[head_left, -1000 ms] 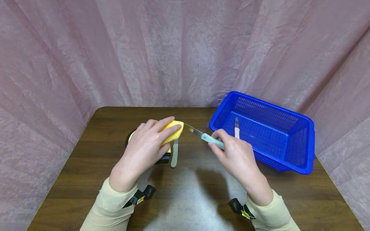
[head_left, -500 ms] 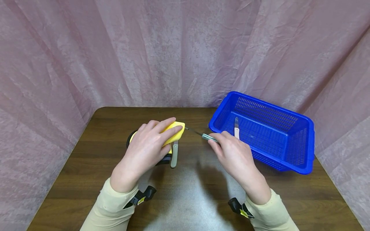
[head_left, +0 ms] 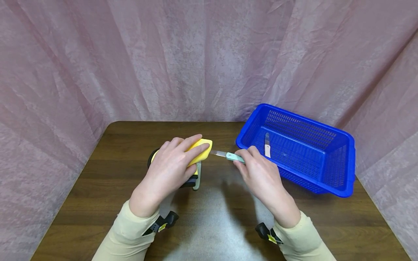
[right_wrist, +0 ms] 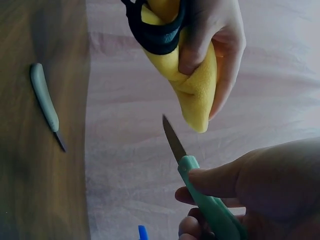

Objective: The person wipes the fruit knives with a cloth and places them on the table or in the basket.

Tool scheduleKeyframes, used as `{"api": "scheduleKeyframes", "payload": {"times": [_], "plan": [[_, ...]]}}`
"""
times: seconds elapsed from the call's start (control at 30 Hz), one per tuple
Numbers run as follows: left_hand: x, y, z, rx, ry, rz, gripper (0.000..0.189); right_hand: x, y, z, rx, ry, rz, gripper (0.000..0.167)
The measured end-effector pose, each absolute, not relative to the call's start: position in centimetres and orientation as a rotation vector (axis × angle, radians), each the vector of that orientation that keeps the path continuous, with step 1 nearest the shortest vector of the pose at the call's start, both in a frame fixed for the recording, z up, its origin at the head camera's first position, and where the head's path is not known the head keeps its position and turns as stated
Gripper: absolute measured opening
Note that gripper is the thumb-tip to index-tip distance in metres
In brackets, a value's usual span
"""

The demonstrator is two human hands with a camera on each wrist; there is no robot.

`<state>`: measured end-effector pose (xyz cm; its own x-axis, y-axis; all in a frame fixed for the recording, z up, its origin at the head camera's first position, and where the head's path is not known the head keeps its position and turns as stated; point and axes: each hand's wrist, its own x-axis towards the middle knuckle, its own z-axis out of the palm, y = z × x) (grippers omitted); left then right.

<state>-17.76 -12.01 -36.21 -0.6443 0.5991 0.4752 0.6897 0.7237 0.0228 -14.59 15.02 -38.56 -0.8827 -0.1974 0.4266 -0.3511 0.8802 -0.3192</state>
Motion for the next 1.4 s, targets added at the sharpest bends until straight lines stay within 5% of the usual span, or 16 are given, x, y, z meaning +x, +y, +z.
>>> {"api": "scheduleKeyframes", "payload": {"times": [1.4], "plan": [[-17.1, -9.3, -37.9, -1.058, -2.352, -0.151, 0.065, -14.8, 14.2, -39.2, 0.486, -2.713, 0.603, 0.018]]}}
